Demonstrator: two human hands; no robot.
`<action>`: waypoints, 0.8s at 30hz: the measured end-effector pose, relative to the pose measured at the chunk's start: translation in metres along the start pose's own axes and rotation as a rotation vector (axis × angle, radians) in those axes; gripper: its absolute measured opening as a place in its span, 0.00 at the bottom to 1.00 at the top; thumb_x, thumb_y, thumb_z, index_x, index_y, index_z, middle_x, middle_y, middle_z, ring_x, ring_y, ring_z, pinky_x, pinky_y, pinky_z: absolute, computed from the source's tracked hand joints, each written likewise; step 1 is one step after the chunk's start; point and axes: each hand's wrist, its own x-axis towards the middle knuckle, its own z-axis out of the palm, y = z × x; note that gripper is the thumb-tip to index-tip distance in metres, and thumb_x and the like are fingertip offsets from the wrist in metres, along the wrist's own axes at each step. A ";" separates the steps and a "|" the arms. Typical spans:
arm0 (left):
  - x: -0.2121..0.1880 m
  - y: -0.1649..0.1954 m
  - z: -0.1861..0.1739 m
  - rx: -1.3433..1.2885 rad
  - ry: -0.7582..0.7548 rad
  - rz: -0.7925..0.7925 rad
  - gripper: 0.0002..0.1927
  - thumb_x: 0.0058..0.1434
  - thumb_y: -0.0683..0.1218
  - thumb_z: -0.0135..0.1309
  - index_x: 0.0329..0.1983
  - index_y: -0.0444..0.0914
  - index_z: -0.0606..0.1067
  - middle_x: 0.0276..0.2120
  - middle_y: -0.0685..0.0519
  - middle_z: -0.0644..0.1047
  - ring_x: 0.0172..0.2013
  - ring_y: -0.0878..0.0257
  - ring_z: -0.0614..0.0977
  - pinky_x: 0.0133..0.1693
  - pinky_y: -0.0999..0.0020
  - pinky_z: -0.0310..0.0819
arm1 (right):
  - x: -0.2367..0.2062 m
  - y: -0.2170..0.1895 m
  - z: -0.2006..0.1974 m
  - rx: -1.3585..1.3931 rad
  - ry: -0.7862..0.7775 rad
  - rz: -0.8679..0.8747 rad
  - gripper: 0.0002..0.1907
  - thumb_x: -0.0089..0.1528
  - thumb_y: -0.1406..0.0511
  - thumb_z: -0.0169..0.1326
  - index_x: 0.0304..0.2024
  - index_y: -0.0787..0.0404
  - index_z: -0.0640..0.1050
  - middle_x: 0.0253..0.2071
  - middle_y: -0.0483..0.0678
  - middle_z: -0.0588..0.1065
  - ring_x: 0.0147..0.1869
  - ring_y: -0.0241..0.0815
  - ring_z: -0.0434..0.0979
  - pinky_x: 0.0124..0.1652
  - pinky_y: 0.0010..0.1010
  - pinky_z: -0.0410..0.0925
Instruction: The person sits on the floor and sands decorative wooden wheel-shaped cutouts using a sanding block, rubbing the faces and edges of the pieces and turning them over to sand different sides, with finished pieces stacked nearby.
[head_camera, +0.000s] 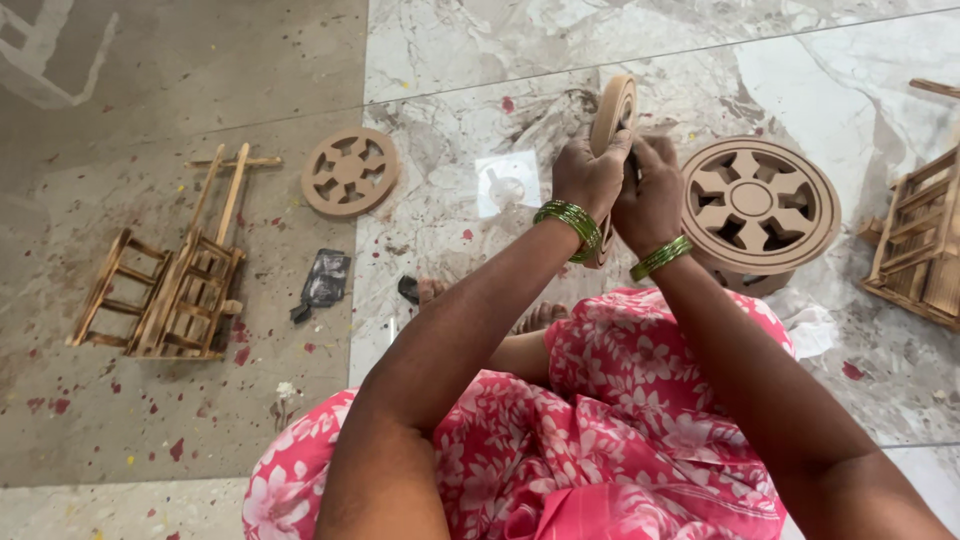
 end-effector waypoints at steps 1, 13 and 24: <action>0.004 -0.001 0.006 -0.050 0.032 0.014 0.22 0.61 0.56 0.56 0.31 0.31 0.82 0.27 0.40 0.84 0.31 0.52 0.87 0.38 0.61 0.80 | -0.003 0.004 0.000 0.001 -0.003 -0.001 0.15 0.65 0.72 0.52 0.54 0.67 0.79 0.49 0.58 0.75 0.49 0.58 0.78 0.47 0.43 0.71; 0.019 -0.029 0.014 -0.186 0.088 0.048 0.19 0.59 0.50 0.54 0.46 0.31 0.81 0.35 0.41 0.85 0.35 0.53 0.87 0.39 0.61 0.80 | -0.016 0.010 0.003 0.046 -0.159 0.098 0.17 0.60 0.73 0.53 0.52 0.66 0.79 0.45 0.56 0.77 0.42 0.53 0.80 0.43 0.39 0.73; -0.039 -0.090 -0.057 -0.686 0.026 -0.093 0.12 0.69 0.46 0.51 0.49 0.35 0.79 0.39 0.49 0.83 0.38 0.65 0.84 0.42 0.71 0.82 | -0.068 -0.011 0.042 -0.035 -0.516 -0.003 0.09 0.65 0.71 0.50 0.46 0.63 0.80 0.38 0.51 0.80 0.29 0.41 0.80 0.27 0.24 0.74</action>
